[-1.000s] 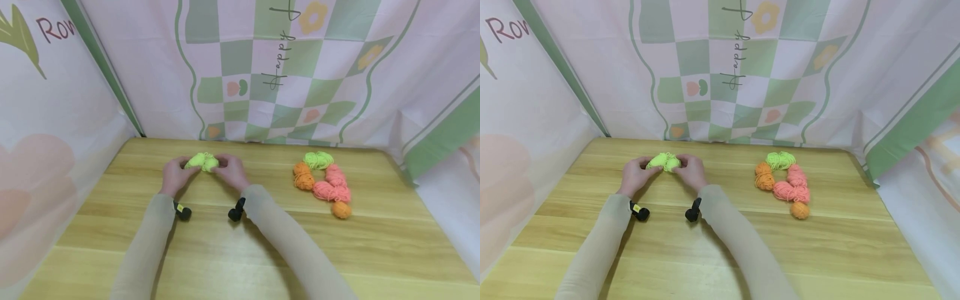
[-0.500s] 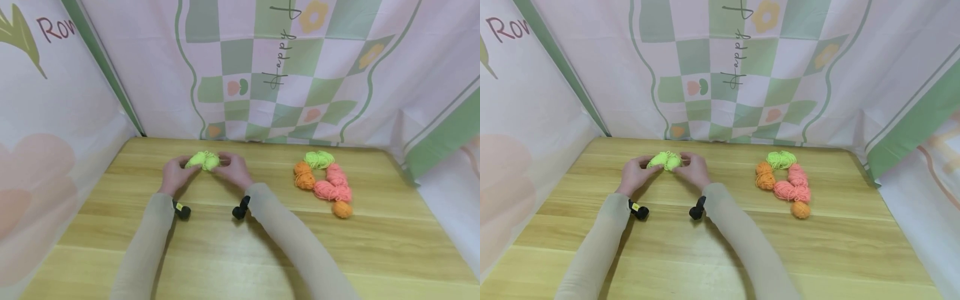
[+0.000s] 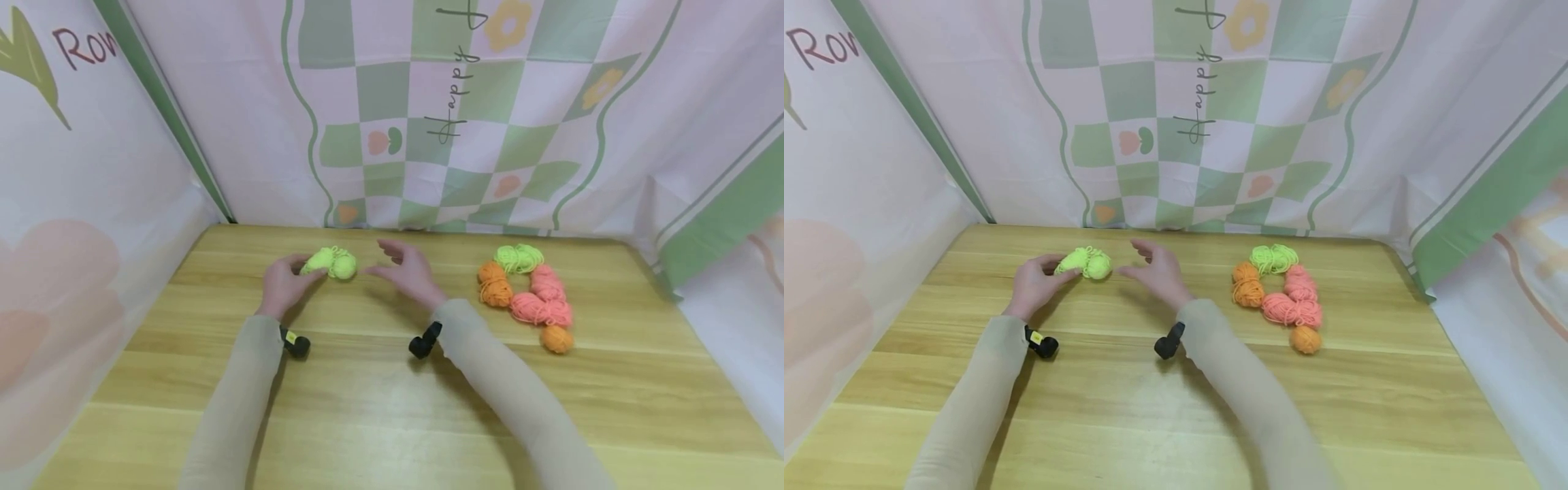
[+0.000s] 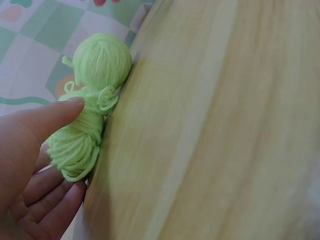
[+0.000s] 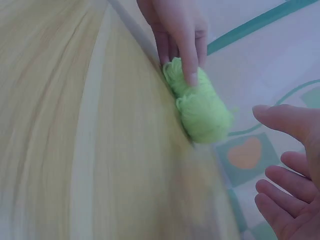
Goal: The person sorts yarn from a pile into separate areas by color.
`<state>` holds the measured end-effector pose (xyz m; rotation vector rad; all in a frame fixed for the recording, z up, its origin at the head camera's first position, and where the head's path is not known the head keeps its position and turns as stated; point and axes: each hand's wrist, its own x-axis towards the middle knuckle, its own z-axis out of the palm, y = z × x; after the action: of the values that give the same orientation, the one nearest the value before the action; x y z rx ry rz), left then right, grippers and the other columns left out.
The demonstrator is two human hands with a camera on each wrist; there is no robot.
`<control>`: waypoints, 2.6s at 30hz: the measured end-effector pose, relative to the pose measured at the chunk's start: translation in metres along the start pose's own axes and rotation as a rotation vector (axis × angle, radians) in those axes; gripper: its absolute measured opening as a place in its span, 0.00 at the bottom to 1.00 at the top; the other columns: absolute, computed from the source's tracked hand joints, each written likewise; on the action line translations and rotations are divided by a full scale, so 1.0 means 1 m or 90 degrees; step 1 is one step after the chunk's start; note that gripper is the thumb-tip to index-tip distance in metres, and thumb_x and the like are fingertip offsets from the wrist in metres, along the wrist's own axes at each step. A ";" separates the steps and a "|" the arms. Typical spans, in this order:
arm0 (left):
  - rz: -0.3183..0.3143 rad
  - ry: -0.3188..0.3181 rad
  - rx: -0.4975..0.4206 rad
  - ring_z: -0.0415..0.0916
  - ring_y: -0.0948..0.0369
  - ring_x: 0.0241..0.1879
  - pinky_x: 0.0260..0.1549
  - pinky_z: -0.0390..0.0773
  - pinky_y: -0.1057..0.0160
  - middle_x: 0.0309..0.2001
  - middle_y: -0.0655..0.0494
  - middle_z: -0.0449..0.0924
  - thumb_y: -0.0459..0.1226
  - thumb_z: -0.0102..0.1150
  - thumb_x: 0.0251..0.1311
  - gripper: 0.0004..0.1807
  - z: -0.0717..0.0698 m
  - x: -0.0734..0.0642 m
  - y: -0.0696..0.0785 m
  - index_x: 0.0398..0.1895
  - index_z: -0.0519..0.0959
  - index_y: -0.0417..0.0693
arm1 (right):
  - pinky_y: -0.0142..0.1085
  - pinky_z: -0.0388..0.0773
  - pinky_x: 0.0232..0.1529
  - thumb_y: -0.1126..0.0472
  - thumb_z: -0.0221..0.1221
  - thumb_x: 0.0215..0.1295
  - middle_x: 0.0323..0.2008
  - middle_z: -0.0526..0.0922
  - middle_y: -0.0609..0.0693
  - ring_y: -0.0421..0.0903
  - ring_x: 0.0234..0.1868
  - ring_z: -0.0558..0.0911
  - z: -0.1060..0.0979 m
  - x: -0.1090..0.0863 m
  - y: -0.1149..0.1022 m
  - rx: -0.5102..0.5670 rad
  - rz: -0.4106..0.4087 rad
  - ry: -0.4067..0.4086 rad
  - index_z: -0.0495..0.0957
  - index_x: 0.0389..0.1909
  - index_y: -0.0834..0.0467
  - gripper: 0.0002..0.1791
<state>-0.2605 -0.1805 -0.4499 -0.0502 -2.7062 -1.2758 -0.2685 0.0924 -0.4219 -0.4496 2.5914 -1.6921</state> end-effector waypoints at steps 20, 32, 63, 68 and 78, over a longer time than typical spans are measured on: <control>-0.002 0.002 -0.005 0.79 0.48 0.52 0.56 0.75 0.47 0.54 0.43 0.83 0.49 0.73 0.59 0.29 0.000 -0.001 0.000 0.58 0.81 0.41 | 0.51 0.67 0.68 0.48 0.73 0.60 0.69 0.73 0.56 0.60 0.69 0.70 -0.079 -0.046 0.008 -0.073 -0.009 0.012 0.71 0.71 0.55 0.40; -0.003 0.003 0.004 0.79 0.48 0.53 0.57 0.75 0.48 0.54 0.43 0.83 0.50 0.73 0.59 0.30 0.001 0.000 -0.001 0.58 0.81 0.41 | 0.53 0.67 0.68 0.50 0.74 0.60 0.68 0.73 0.60 0.61 0.68 0.70 -0.140 -0.070 0.022 -0.139 -0.007 0.068 0.72 0.71 0.57 0.40; 0.002 0.015 0.011 0.79 0.49 0.51 0.55 0.76 0.49 0.53 0.44 0.84 0.48 0.74 0.59 0.28 0.001 0.001 -0.003 0.57 0.82 0.41 | 0.60 0.59 0.70 0.45 0.71 0.62 0.74 0.63 0.63 0.67 0.72 0.61 -0.238 -0.058 0.033 -0.208 0.117 0.054 0.60 0.76 0.63 0.49; 0.002 0.015 0.008 0.79 0.48 0.52 0.55 0.75 0.48 0.53 0.44 0.84 0.48 0.74 0.59 0.28 0.001 0.000 -0.002 0.57 0.82 0.41 | 0.62 0.59 0.69 0.48 0.71 0.64 0.74 0.61 0.65 0.69 0.72 0.61 -0.242 -0.052 0.043 -0.214 0.138 0.032 0.57 0.77 0.65 0.49; -0.001 0.012 0.001 0.79 0.48 0.52 0.56 0.75 0.48 0.54 0.44 0.83 0.48 0.73 0.59 0.29 0.002 0.001 -0.003 0.58 0.81 0.41 | 0.62 0.54 0.71 0.48 0.71 0.63 0.75 0.57 0.70 0.69 0.73 0.57 -0.247 -0.044 0.060 -0.228 0.191 -0.005 0.55 0.77 0.68 0.52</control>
<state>-0.2621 -0.1811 -0.4531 -0.0357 -2.6914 -1.2676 -0.2813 0.3462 -0.3799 -0.0612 2.7868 -1.1387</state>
